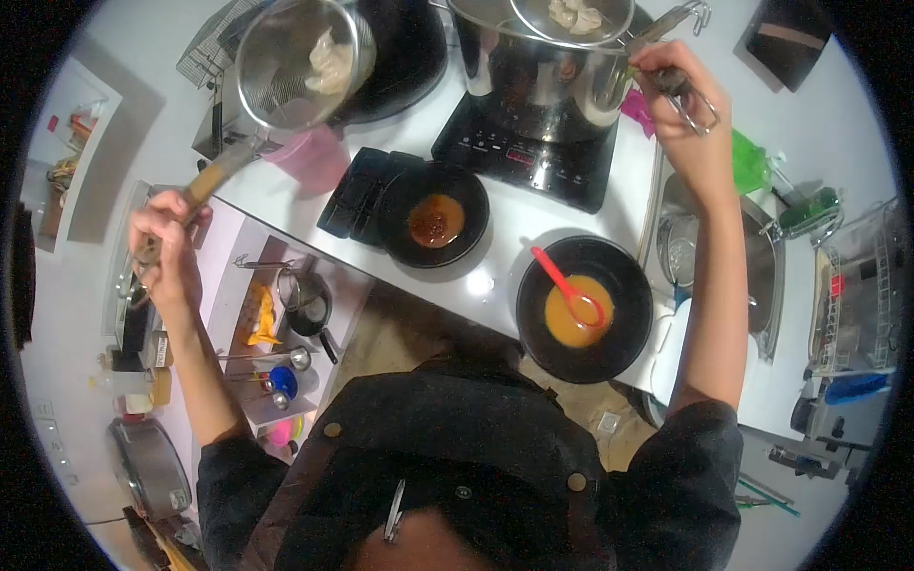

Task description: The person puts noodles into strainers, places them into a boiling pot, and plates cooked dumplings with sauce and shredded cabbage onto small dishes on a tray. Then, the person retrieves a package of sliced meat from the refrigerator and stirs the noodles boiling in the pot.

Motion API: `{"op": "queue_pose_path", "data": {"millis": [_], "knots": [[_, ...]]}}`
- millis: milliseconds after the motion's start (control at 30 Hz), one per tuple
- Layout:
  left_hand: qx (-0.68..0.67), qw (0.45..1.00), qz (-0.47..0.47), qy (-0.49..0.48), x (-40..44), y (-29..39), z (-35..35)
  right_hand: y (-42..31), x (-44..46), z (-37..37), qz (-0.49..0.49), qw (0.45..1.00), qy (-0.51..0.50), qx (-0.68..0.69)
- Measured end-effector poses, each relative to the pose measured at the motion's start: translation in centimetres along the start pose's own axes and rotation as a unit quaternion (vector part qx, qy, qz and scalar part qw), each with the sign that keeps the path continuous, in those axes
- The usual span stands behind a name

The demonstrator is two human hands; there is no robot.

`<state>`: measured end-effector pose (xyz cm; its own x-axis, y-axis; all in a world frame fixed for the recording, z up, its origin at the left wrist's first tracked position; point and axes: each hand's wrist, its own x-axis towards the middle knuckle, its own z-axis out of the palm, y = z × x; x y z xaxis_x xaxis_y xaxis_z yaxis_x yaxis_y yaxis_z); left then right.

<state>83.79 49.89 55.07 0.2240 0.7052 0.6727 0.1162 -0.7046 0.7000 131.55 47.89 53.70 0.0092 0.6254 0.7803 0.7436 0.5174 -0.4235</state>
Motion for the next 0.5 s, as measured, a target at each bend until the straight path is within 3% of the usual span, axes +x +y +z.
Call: {"op": "queue_pose_path", "data": {"millis": [233, 267, 333, 400, 500], "knots": [[0.052, 0.996, -0.011, -0.077, -3.4, -4.9, -1.5, -1.1, 0.5, 2.3, 0.001, 1.0, 0.019, 0.007], [0.032, 0.996, -0.046, -0.073, -3.7, -5.9, -1.6, -1.3, 0.6, 2.6, 0.003, 1.0, 0.02, 0.013], [0.05, 0.995, -0.007, -0.087, -3.6, -8.6, -2.1, -1.7, 1.0, 3.1, 0.01, 0.999, 0.026, 0.023], [0.037, 0.994, -0.006, -0.104, -3.8, -10.8, -2.7, -1.9, 1.5, 3.2, 0.059, 0.998, -0.003, 0.01], [0.026, 0.992, -0.028, -0.121, -4.7, -12.8, -3.5, -2.0, 2.1, 3.4, 0.04, 0.999, 0.002, 0.021]]}}
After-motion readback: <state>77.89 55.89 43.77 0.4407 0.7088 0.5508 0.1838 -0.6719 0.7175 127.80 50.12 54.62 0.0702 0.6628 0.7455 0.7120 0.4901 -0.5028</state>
